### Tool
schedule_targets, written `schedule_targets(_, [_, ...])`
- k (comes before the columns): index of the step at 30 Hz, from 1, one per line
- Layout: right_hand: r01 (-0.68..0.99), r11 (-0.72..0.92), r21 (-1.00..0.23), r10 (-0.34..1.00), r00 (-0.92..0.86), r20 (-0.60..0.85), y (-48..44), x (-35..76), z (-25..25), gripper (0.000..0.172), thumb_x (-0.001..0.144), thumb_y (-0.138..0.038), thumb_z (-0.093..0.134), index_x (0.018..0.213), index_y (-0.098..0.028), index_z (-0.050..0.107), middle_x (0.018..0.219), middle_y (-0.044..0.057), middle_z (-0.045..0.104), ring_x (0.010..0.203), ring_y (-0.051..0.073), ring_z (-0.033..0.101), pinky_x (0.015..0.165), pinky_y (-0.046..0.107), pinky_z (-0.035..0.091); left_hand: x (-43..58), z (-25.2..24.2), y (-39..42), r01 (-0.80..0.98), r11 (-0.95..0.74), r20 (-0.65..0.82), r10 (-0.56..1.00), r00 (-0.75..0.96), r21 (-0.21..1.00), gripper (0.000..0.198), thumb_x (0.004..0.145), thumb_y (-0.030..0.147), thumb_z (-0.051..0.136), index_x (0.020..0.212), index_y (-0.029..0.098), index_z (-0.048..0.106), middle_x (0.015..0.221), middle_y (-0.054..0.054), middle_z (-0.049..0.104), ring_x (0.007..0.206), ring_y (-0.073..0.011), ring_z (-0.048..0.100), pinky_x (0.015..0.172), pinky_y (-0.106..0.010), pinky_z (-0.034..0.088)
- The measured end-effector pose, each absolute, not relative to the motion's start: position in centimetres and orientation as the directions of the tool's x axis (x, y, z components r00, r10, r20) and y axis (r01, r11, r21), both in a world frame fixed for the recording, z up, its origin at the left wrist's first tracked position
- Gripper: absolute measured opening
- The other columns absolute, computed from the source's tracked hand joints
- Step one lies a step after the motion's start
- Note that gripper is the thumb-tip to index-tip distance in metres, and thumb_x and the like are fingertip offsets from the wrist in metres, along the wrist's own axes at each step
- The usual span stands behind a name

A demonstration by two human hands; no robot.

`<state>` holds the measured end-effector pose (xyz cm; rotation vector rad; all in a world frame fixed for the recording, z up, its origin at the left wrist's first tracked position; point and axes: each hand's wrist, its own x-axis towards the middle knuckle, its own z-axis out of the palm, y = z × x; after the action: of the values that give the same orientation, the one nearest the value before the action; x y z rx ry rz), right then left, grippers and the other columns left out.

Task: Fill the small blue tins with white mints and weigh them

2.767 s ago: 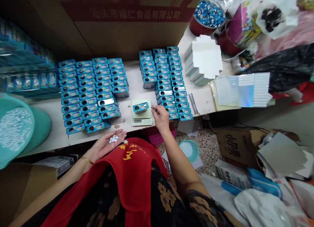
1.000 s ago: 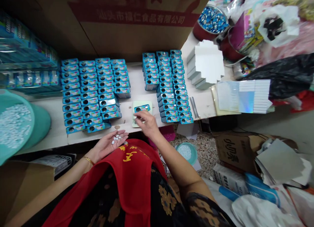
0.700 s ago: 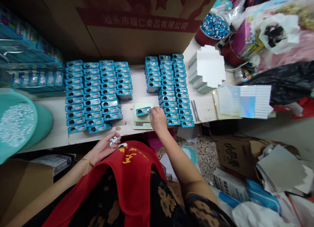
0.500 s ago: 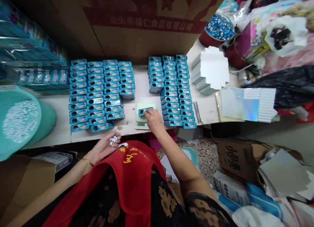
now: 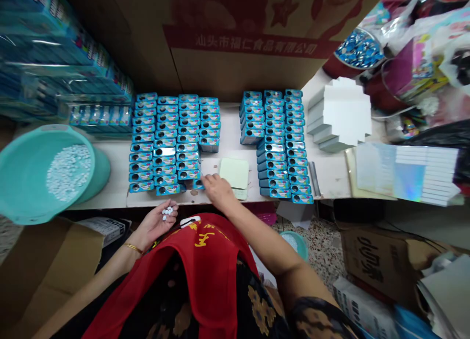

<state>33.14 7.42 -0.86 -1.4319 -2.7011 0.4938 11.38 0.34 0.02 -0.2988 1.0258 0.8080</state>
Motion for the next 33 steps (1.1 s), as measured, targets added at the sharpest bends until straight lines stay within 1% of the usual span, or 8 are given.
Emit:
schedule_targets(4, [0.757, 0.564, -0.330, 0.791, -0.610, -0.048, 6.2, 28.0, -3.4, 0.038, 0.088, -0.021, 0.040, 0.125, -0.018, 0.042, 0.114, 0.013, 0.053, 0.099, 0.024, 0.045, 0.073, 0.035, 0.044, 11.1, 0.2, 0.2, -0.710, 0.688, -0.853, 0.455, 0.257, 0.153, 0.015, 0.085, 0.015, 0.044, 0.076, 0.010, 0.056, 0.066, -0.004, 0.052, 0.048, -0.0056, 0.046, 0.036, -0.014, 0.035])
schedule_targets(8, [0.745, 0.590, -0.311, 0.793, -0.607, 0.051, 8.1, 30.3, -4.5, 0.036, 0.086, -0.029, 0.048, 0.120, -0.020, 0.048, 0.116, 0.011, 0.052, 0.102, 0.023, 0.043, 0.079, 0.035, 0.041, 10.8, 0.3, 0.3, -0.696, 0.696, -0.855, 0.459, 0.242, 0.177, 0.014, 0.084, 0.013, 0.045, 0.076, 0.009, 0.056, 0.065, -0.004, 0.052, 0.047, -0.0056, 0.046, 0.035, -0.015, 0.034])
schedule_targets(10, [0.829, 0.483, -0.280, 0.874, -0.476, 0.098, 11.0, 34.1, -4.0, 0.032, 0.086, -0.030, 0.047, 0.115, -0.017, 0.053, 0.111, 0.012, 0.053, 0.098, 0.022, 0.044, 0.081, 0.033, 0.040, 10.4, 0.2, 0.4, -0.701, 0.690, -0.858, 0.459, 0.231, 0.180, 0.014, 0.083, 0.010, 0.045, 0.075, 0.010, 0.056, 0.064, -0.004, 0.051, 0.047, -0.0054, 0.045, 0.035, -0.014, 0.034])
schedule_targets(13, [0.968, 0.159, -0.193, 0.974, -0.122, 0.193, 16.5, 40.5, -2.9, 0.031, 0.086, -0.024, 0.044, 0.114, -0.016, 0.055, 0.112, 0.012, 0.051, 0.097, 0.023, 0.042, 0.081, 0.034, 0.037, 10.1, -0.1, 0.5, -0.714, 0.674, -0.861, 0.464, 0.210, 0.189, 0.013, 0.083, 0.009, 0.045, 0.075, 0.011, 0.055, 0.065, -0.004, 0.051, 0.047, -0.0052, 0.045, 0.035, -0.014, 0.034])
schedule_targets(16, [0.998, 0.054, -0.040, 0.990, -0.048, 0.136, 21.3, 44.4, -2.8, 0.024, 0.084, -0.023, 0.047, 0.102, -0.020, 0.062, 0.110, 0.011, 0.051, 0.097, 0.024, 0.040, 0.075, 0.034, 0.034, 10.3, -0.2, 0.5, -0.730, 0.652, -0.865, 0.470, 0.174, 0.207, 0.011, 0.083, 0.009, 0.045, 0.077, 0.010, 0.055, 0.067, -0.004, 0.051, 0.048, -0.0053, 0.045, 0.035, -0.014, 0.034])
schedule_targets(21, [0.975, 0.185, 0.120, 0.982, -0.188, 0.017, 22.5, 45.4, -3.5, 0.024, 0.086, -0.021, 0.043, 0.082, -0.018, 0.066, 0.111, 0.011, 0.051, 0.099, 0.025, 0.038, 0.076, 0.036, 0.030, 10.8, -0.1, 0.4, -0.742, 0.640, -0.869, 0.466, 0.168, 0.200, 0.012, 0.083, 0.011, 0.046, 0.076, 0.009, 0.056, 0.067, -0.004, 0.051, 0.048, -0.0050, 0.045, 0.036, -0.014, 0.034])
schedule_targets(26, [0.891, 0.442, 0.103, 0.888, -0.451, 0.089, 16.1, 43.8, -0.3, 0.021, 0.084, -0.015, 0.043, 0.086, -0.018, 0.063, 0.125, 0.009, 0.044, 0.106, 0.025, 0.034, 0.085, 0.037, 0.027, 11.6, 0.3, 1.4, -0.716, 0.667, -0.862, 0.470, 0.192, 0.205, 0.014, 0.083, 0.013, 0.047, 0.078, 0.007, 0.058, 0.067, -0.006, 0.055, 0.050, -0.0066, 0.049, 0.038, -0.015, 0.038])
schedule_targets(33, [0.820, 0.572, -0.002, 0.818, -0.570, -0.080, 9.8, 39.7, 0.9, 0.017, 0.083, -0.012, 0.045, 0.085, -0.016, 0.062, 0.104, 0.011, 0.054, 0.087, 0.021, 0.043, 0.077, 0.036, 0.033, 14.8, 1.8, 4.2, -0.642, 0.741, -0.846, 0.460, 0.270, 0.198, 0.016, 0.083, 0.014, 0.047, 0.081, 0.007, 0.061, 0.080, -0.013, 0.065, 0.069, -0.0161, 0.063, 0.061, -0.025, 0.053])
